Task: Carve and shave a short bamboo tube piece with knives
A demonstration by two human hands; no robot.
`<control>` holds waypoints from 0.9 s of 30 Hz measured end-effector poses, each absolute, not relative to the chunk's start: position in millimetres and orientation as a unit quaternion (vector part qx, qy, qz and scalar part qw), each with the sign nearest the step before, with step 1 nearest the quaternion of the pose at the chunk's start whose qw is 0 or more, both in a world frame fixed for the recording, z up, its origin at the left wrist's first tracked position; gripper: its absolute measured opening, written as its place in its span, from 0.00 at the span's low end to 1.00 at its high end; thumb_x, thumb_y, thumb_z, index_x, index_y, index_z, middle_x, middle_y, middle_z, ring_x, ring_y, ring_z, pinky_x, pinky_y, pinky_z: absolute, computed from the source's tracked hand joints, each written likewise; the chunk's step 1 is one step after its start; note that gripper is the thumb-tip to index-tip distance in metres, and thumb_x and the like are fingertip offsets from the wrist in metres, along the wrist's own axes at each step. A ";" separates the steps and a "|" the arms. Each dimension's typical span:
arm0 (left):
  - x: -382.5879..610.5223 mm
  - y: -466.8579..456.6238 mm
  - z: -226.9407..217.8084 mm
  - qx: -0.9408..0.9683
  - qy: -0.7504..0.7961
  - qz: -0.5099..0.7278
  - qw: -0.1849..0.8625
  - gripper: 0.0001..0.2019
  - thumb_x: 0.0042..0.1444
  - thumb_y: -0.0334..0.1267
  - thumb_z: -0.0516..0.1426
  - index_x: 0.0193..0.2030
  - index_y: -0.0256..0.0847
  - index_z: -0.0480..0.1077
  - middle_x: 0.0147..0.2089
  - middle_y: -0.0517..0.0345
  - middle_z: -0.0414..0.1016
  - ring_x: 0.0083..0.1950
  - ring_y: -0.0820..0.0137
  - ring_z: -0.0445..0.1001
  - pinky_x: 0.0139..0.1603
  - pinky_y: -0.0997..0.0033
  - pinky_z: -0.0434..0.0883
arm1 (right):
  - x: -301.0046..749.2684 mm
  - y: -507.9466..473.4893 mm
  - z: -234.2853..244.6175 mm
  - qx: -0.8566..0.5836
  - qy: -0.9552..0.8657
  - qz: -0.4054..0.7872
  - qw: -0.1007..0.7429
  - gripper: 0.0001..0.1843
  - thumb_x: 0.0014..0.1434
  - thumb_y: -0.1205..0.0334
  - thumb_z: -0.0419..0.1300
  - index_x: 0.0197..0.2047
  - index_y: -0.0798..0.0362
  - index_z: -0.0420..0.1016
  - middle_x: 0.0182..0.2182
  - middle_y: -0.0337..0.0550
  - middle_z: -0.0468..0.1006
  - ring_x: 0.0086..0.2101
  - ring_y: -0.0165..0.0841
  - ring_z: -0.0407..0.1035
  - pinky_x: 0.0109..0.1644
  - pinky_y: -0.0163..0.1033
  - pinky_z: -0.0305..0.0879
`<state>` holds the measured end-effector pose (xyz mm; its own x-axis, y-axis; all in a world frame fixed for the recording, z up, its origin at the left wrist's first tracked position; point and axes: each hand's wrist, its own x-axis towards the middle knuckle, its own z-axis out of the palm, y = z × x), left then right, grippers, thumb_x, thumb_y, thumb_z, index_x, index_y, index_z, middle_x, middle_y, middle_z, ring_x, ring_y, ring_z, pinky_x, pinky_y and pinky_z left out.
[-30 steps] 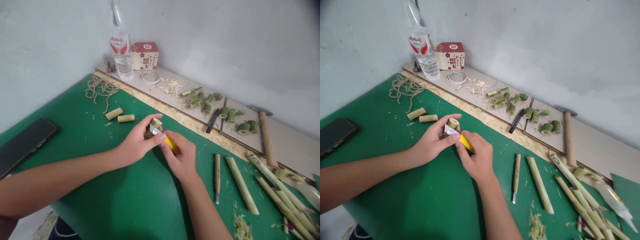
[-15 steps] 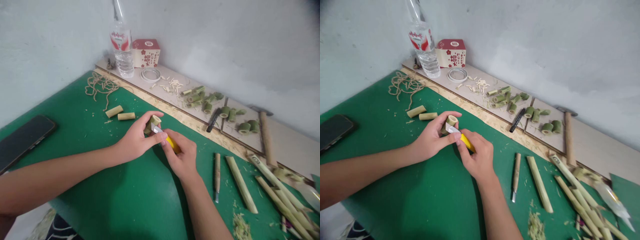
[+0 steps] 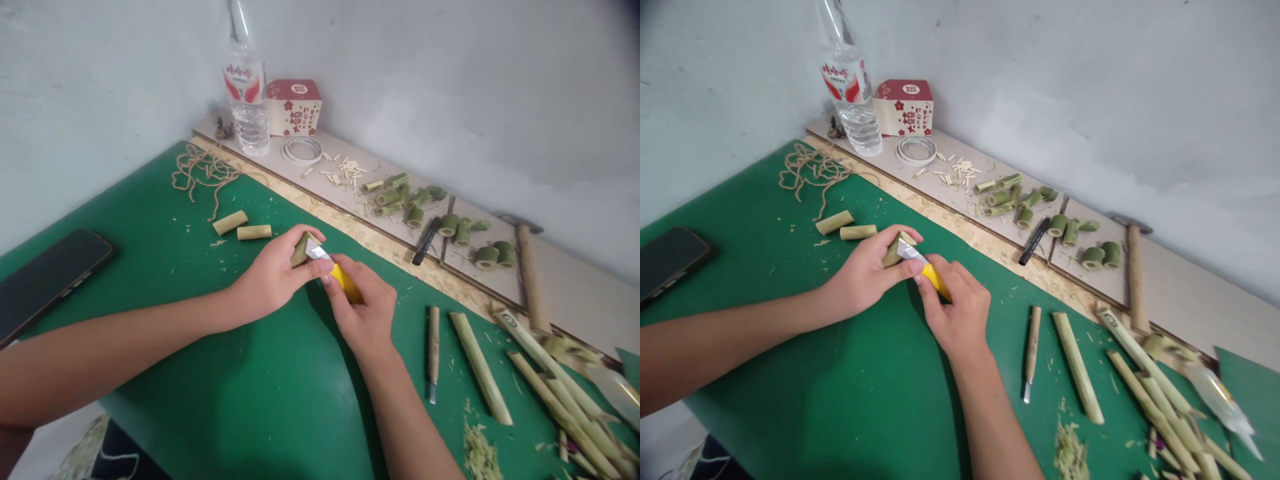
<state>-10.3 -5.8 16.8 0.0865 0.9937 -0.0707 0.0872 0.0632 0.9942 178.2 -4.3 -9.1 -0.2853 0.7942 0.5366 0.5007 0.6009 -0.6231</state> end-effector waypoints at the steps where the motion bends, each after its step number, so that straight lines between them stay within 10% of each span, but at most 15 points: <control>1: -10.4 -5.6 16.5 0.526 0.521 0.437 0.510 0.22 0.58 0.49 0.70 0.52 0.42 0.71 0.34 0.65 0.68 0.34 0.71 0.65 0.35 0.71 0.66 | 177.4 -4.4 -9.3 -0.415 -0.782 0.164 0.434 0.11 0.72 0.58 0.66 0.54 0.51 0.84 0.38 0.44 0.88 0.33 0.34 0.80 0.37 0.38 0.74; 27: -7.4 -8.9 10.4 0.520 0.469 0.483 0.526 0.26 0.60 0.44 0.70 0.62 0.45 0.67 0.48 0.58 0.72 0.44 0.69 0.73 0.48 0.66 0.73 | 176.4 -4.3 -6.5 -0.407 -0.776 0.231 0.422 0.11 0.72 0.58 0.65 0.53 0.50 0.85 0.40 0.44 0.90 0.34 0.35 0.83 0.40 0.38 0.77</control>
<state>-7.4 -8.9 10.4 0.0940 0.9955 0.0077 -0.0204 -0.0058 0.9998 176.4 -4.3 -6.5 -0.3119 0.8272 0.4674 0.4381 0.5618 -0.7018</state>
